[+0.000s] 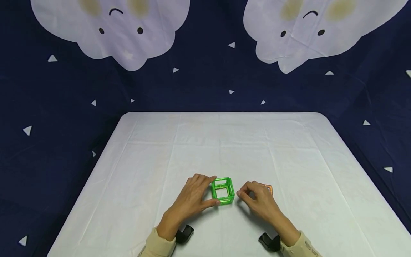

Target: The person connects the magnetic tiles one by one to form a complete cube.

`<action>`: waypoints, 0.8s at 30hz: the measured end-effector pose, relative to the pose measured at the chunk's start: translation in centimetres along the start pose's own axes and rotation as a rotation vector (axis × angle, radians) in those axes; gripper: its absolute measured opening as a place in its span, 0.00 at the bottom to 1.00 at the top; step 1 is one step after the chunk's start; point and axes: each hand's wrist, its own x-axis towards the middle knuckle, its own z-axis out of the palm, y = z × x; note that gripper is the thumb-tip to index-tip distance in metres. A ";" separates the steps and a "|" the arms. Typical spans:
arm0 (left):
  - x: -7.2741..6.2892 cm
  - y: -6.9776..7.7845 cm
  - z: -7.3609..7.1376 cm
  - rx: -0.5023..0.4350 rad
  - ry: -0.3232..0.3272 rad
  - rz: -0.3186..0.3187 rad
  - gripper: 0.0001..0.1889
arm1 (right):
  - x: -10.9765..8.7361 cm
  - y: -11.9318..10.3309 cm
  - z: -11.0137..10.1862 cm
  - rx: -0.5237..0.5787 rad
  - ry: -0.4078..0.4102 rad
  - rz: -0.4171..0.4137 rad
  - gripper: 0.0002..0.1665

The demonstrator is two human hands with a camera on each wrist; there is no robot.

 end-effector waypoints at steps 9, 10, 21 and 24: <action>0.8 -0.4 -0.3 -0.002 -0.058 0.013 0.39 | -0.1 0.3 -1.0 -0.027 0.013 0.028 0.11; 0.9 -0.4 -0.3 -0.002 -0.062 0.015 0.39 | -0.2 0.3 -1.1 -0.025 0.014 0.029 0.11; 1.2 -1.1 -0.6 -0.013 -0.105 0.031 0.38 | -0.7 0.9 -2.1 -0.059 0.001 0.089 0.11; 1.2 -1.2 -0.6 -0.012 -0.116 0.032 0.38 | -0.9 1.3 -2.6 -0.072 0.005 0.109 0.11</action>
